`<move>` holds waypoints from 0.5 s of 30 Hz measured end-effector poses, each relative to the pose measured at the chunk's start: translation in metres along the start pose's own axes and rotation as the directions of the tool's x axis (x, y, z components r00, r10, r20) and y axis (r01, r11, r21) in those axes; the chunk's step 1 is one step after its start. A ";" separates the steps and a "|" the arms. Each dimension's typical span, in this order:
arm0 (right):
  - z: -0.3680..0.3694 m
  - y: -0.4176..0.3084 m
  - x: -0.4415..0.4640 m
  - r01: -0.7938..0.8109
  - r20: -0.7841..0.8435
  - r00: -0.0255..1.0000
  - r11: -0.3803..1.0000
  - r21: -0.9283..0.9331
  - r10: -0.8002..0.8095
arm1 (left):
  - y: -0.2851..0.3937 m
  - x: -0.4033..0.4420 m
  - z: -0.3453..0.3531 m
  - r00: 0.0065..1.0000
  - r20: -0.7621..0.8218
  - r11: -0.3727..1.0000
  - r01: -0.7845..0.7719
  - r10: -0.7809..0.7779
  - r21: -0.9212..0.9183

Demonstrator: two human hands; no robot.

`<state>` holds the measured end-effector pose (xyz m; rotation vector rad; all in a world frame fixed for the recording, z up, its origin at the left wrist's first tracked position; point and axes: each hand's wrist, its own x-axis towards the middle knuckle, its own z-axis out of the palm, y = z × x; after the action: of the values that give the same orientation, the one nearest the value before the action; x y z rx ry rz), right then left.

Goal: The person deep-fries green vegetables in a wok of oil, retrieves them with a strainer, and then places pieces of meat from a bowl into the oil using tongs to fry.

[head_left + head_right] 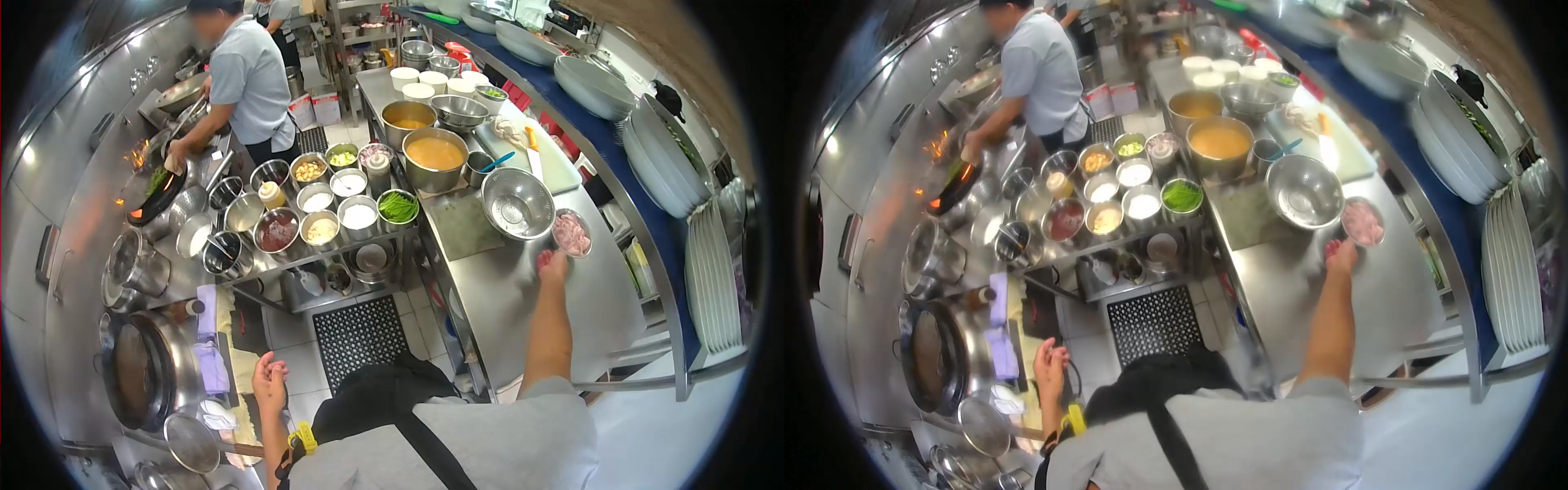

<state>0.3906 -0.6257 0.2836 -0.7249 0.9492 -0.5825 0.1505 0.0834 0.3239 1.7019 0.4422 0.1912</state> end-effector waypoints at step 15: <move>-0.020 -0.046 -0.005 0.354 0.708 0.669 0.935 -0.034 -0.227 | -0.014 0.011 0.079 0.993 0.084 0.992 -0.086 0.078 0.095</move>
<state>0.3650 -0.6567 0.3139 -1.1630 0.1604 -0.4458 0.1874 0.0176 0.2942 1.8196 0.3267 0.1627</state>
